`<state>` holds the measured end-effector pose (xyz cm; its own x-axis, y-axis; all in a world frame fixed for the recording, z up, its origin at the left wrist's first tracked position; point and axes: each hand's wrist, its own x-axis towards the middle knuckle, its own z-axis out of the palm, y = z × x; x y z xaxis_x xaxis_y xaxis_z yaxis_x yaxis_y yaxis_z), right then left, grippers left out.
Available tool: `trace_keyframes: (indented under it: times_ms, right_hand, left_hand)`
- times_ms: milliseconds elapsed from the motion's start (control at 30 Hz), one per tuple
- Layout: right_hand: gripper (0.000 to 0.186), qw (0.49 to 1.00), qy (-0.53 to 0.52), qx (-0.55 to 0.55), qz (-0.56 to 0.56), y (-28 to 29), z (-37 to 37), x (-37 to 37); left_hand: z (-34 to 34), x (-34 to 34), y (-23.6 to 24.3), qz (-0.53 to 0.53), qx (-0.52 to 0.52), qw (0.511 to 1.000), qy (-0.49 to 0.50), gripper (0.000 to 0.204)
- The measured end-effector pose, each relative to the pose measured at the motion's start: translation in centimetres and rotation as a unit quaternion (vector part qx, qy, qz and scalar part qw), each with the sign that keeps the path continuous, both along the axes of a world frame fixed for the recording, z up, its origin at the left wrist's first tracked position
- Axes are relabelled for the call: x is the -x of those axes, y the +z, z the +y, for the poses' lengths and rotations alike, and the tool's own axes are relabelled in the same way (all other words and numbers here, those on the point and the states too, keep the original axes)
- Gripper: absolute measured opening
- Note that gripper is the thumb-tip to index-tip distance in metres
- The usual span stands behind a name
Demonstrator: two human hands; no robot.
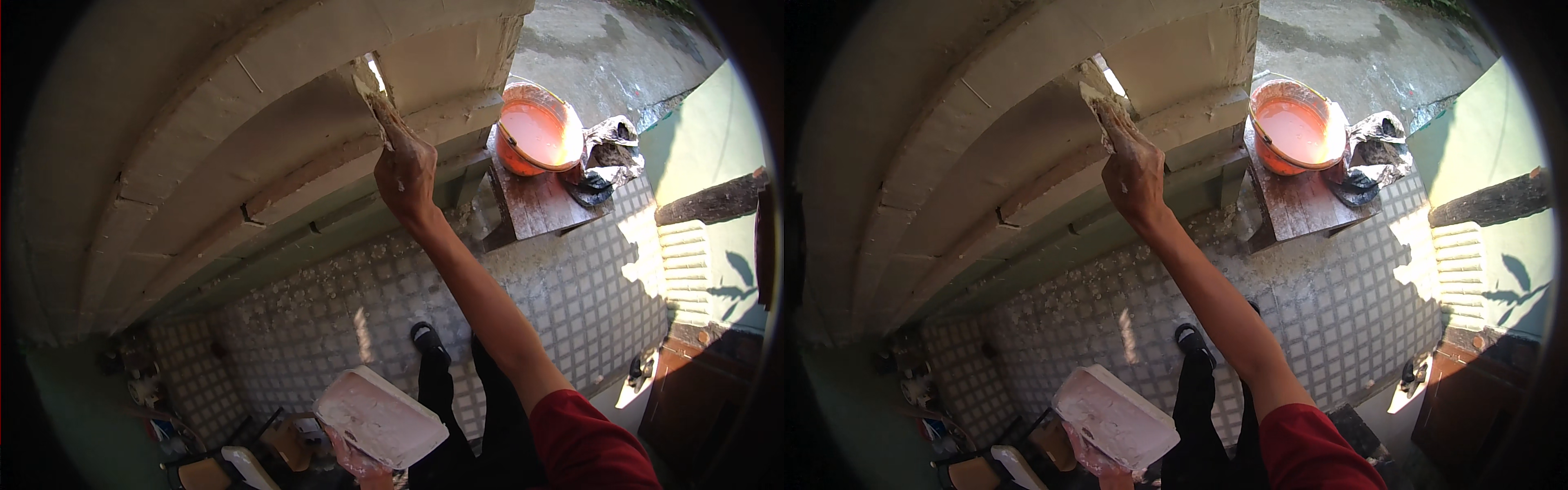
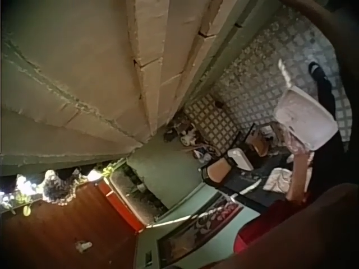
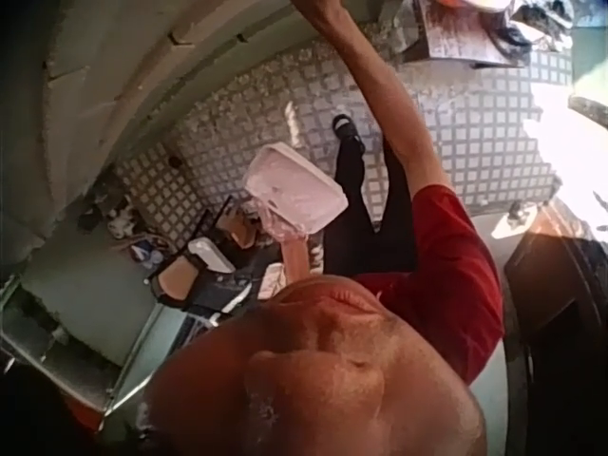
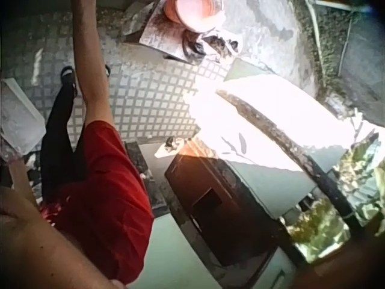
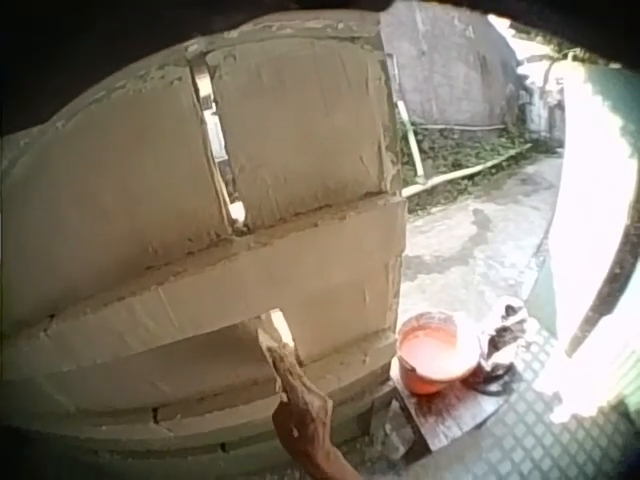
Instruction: Applying plaster or joint compound to gaps in a concrete block wall using a putty knife.
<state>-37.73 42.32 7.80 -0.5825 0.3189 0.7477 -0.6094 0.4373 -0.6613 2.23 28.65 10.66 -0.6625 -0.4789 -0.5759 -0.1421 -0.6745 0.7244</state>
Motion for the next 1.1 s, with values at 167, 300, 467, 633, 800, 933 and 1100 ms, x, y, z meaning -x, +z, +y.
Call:
trace_keyframes:
  times_ms: [167,300,467,633,800,933,1100]
  right_hand:
    - [0.047,0.981,-0.166,0.025,-0.093,0.5,7.0,1.1]
    - [0.049,0.987,-0.144,0.065,-0.033,-0.6,6.4,2.5]
    - [0.043,0.998,-0.039,0.015,-0.056,-2.0,1.1,0.7]
    - [0.043,0.993,-0.064,0.031,-0.091,2.1,4.1,-0.1]
    - [0.054,0.976,-0.194,0.03,-0.095,3.5,7.3,2.7]
    - [0.057,0.983,-0.12,-0.02,-0.137,2.6,2.3,0.8]
    - [0.046,0.997,-0.067,-0.015,-0.041,1.6,3.0,0.6]
  left_hand:
    - [-0.5,-0.4,-0.3,0.002,-0.018,1.0,0.014,0.07]
    - [-0.4,-0.4,-0.7,0.0,-0.029,0.999,0.023,0.07]
    - [-0.7,-0.2,-0.7,-0.007,-0.033,0.999,0.017,0.069]
    - [-0.8,0.3,0.4,0.018,-0.028,0.999,0.017,0.068]
    - [0.2,1.4,-0.2,0.035,-0.051,0.998,0.007,0.067]
    - [0.2,1.3,-0.2,0.028,-0.059,0.998,0.002,0.067]
    - [0.1,1.5,-0.1,0.019,-0.071,0.997,-0.006,0.066]
